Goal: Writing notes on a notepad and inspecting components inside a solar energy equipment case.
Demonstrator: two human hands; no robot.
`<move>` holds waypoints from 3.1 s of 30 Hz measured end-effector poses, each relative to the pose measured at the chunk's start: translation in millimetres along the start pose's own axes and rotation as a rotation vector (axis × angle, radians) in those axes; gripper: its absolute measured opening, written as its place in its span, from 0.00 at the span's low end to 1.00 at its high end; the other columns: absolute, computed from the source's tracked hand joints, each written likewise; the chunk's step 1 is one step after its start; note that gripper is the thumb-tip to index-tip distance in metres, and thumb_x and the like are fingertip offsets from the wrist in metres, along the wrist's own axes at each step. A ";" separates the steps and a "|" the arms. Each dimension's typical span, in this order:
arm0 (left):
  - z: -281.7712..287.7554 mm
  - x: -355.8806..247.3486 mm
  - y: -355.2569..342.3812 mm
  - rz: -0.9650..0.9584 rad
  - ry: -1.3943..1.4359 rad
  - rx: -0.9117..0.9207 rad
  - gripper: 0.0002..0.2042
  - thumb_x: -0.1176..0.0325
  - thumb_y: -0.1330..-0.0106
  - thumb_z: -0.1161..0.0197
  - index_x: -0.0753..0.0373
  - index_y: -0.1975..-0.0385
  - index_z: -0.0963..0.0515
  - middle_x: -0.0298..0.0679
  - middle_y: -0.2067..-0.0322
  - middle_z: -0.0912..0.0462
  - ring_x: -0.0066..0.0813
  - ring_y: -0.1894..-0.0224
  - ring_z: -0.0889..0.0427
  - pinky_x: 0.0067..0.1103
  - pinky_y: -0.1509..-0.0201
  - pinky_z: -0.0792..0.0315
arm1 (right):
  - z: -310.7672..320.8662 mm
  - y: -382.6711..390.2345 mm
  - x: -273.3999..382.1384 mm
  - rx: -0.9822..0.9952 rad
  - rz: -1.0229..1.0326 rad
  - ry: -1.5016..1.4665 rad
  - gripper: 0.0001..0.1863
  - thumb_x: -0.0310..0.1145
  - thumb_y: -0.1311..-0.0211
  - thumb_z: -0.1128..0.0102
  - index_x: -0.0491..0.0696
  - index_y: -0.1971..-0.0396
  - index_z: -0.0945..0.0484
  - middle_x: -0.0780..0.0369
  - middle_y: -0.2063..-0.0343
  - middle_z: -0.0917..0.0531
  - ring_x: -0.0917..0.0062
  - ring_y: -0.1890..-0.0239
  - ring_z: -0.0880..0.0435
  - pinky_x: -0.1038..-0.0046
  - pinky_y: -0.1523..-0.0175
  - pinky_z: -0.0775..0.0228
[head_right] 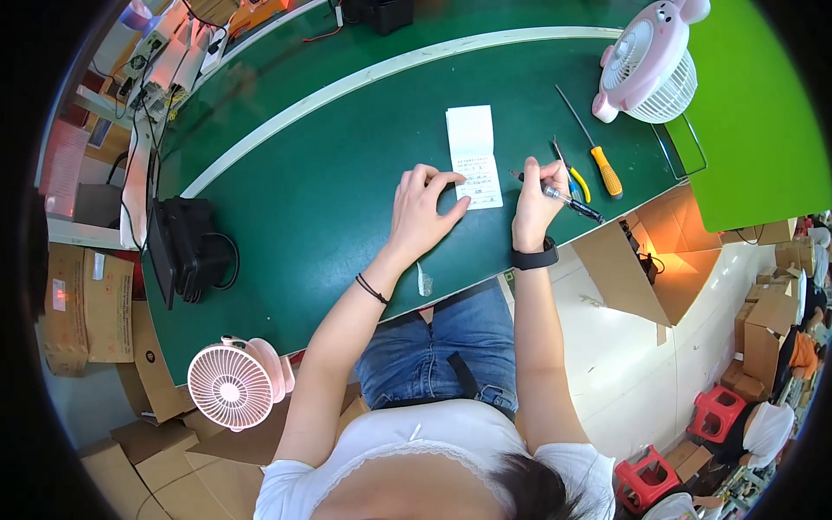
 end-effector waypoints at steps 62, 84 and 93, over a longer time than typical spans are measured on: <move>-15.9 -8.9 8.5 -0.122 -0.187 0.161 0.21 0.50 0.40 0.34 0.56 0.53 0.27 0.31 0.41 0.27 0.46 0.28 0.44 0.62 0.32 0.56 | -42.8 12.5 -11.4 0.433 -0.037 0.263 0.14 0.19 0.46 0.41 0.46 0.82 0.37 0.71 0.85 0.33 0.91 0.80 0.34 0.83 0.75 0.40; -14.4 -8.8 10.1 -0.089 -0.193 0.156 0.20 0.52 0.39 0.35 0.56 0.54 0.27 0.32 0.37 0.30 0.51 0.30 0.42 0.57 0.31 0.53 | -42.8 15.9 -1.6 0.418 0.078 0.406 0.14 0.21 0.48 0.41 0.45 0.83 0.39 0.69 0.85 0.36 0.89 0.79 0.38 0.81 0.76 0.44; -14.6 -9.9 9.7 -0.094 -0.211 0.139 0.13 0.55 0.35 0.38 0.54 0.57 0.24 0.31 0.38 0.29 0.49 0.30 0.42 0.56 0.31 0.52 | -46.8 18.7 -2.8 0.456 0.089 0.459 0.14 0.22 0.48 0.39 0.45 0.82 0.38 0.69 0.85 0.35 0.89 0.79 0.38 0.80 0.76 0.44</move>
Point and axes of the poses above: each hand's wrist, its own y-axis away from the middle knuckle, its own z-axis out of the back of the hand, x = y × z, the point moved 8 cm from there along -y, towards the middle knuckle
